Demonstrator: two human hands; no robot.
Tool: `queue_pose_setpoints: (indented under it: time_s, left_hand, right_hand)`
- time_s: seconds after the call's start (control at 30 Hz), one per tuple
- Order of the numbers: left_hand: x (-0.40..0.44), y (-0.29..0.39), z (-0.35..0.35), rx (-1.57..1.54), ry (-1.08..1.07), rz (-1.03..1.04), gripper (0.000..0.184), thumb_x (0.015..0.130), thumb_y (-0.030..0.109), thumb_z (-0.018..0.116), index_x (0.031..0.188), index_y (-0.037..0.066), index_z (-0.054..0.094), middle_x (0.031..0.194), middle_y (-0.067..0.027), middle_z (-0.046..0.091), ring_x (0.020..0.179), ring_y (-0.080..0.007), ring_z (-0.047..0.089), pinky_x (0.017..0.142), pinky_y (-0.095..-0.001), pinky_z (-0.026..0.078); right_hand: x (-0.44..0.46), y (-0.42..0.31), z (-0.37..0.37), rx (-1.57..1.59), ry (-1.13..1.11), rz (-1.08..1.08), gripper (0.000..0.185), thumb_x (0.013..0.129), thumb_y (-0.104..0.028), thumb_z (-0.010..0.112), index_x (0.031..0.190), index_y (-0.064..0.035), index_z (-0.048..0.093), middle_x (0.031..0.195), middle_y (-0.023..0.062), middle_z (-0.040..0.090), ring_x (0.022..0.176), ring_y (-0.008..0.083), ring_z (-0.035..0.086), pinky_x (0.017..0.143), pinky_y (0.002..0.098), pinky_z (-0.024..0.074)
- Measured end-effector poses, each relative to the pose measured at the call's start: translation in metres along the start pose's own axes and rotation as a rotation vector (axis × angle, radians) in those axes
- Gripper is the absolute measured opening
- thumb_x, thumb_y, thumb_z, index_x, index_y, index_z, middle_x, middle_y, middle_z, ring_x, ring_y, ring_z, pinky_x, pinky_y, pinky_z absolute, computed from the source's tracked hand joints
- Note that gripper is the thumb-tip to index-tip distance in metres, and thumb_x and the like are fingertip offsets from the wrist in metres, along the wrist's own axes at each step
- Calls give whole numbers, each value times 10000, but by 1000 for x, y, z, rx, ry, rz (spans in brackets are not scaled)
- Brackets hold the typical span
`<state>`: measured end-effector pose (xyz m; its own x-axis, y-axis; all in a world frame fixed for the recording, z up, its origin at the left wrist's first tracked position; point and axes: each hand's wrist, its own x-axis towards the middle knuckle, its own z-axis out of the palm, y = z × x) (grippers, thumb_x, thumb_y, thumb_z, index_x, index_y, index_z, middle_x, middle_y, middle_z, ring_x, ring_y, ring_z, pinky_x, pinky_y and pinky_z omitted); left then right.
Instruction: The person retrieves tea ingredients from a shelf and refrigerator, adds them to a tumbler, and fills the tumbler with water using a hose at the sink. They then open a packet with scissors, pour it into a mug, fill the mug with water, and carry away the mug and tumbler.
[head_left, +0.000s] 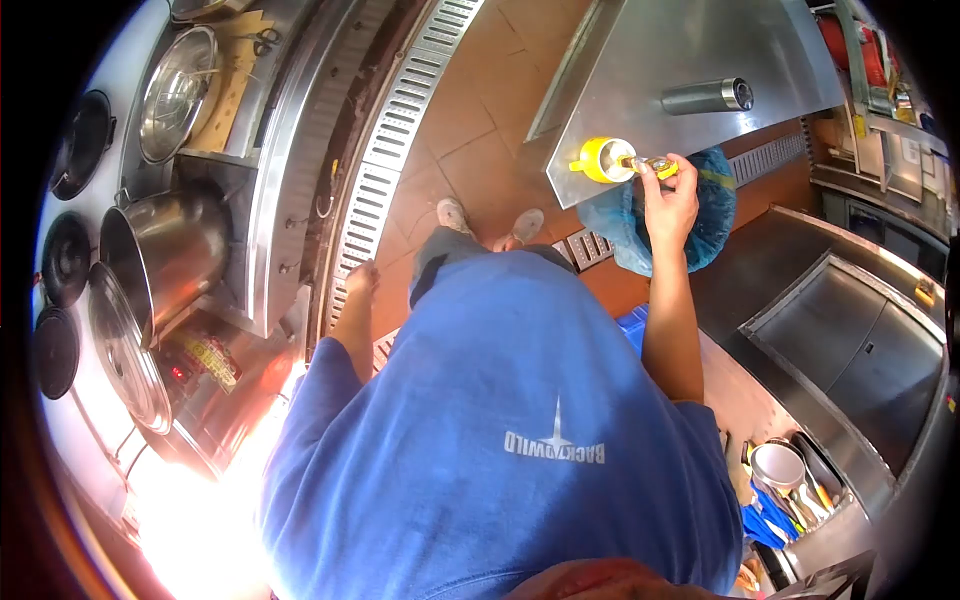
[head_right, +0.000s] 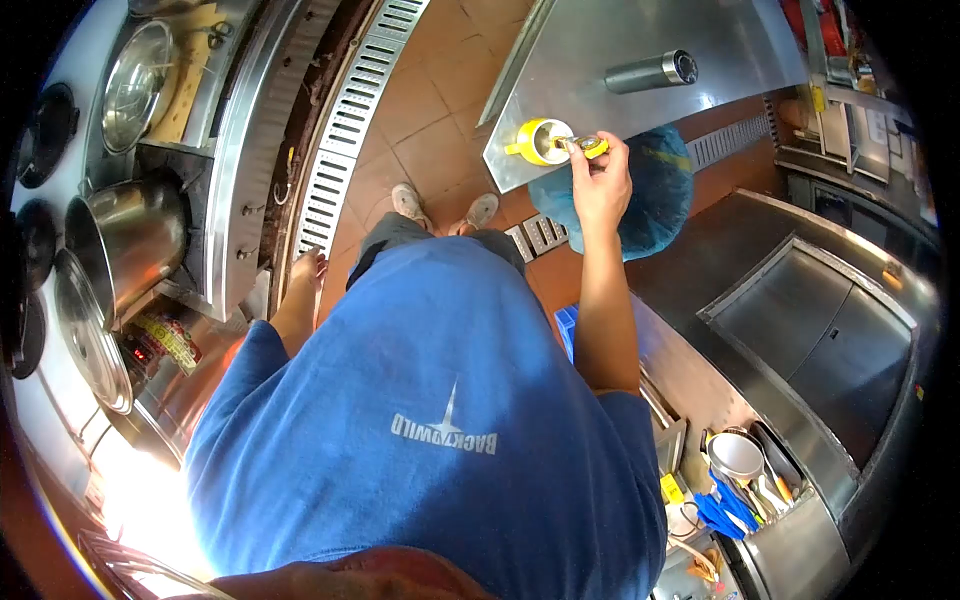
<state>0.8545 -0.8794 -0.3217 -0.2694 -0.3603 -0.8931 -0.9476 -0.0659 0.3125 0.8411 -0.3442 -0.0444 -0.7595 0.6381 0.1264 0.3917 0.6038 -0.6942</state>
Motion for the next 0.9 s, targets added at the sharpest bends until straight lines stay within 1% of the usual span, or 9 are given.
queue_pose_setpoints:
  time_s: [0.07,0.13,0.23,0.43,0.5,0.57,0.77,0.83,0.9]
  left_hand:
    - [-2,10,13,23,-48,28,185,877,244,612,987,97,592,849,-36,608,706,-145,574,618,-310,457]
    - [-9,22,28,40,-128,89,234,873,257,613,1046,102,588,920,-42,621,790,-155,593,679,-315,467]
    - [-5,43,46,58,-170,174,297,861,262,619,1084,69,586,931,-60,635,798,-173,601,657,-316,468]
    - [-7,84,43,-23,-233,248,260,872,251,619,1083,109,568,907,-27,624,796,-138,595,722,-300,469]
    - [1,86,33,-46,-268,252,230,879,240,616,1060,103,576,896,-19,618,782,-133,585,692,-279,454]
    - [7,81,23,27,-163,225,264,859,261,638,1053,87,595,870,-12,604,772,-146,586,649,-299,471]
    - [20,49,-2,60,-150,105,239,840,240,623,1033,102,594,861,-25,597,745,-130,576,634,-285,470]
    - [13,41,-3,39,-133,41,131,898,222,594,968,111,599,793,2,574,681,-117,548,605,-285,435]
    - [6,38,2,41,-95,46,130,892,218,602,959,107,600,786,3,571,681,-118,548,605,-287,436]
  right_hand:
    - [-1,-3,1,-38,65,-106,412,775,-215,762,1105,-62,567,809,103,656,696,202,645,647,326,502]
    - [-2,0,4,-30,61,-85,414,776,-219,763,1105,-61,567,812,103,656,698,201,645,648,325,501]
    - [-4,5,10,-17,65,-67,413,778,-228,761,1102,-61,567,810,100,656,700,202,645,653,324,499]
    - [-6,6,15,-64,40,4,400,786,-246,751,1092,-65,567,817,90,652,707,208,643,671,335,498]
    - [-7,8,14,-76,52,0,398,787,-251,749,1090,-66,568,825,88,652,714,208,644,676,338,498]
    - [-7,10,14,-67,73,32,401,786,-247,750,1092,-64,567,841,89,654,732,210,647,682,339,499]
    - [-8,6,12,-29,113,-20,403,789,-240,748,1096,-55,564,878,88,652,759,203,641,695,334,498]
    - [-8,6,12,-15,96,15,401,790,-238,747,1096,-54,563,889,87,652,762,200,639,698,332,498]
    - [-8,6,13,-1,78,49,399,792,-236,746,1096,-54,563,899,87,653,766,197,636,700,330,497]
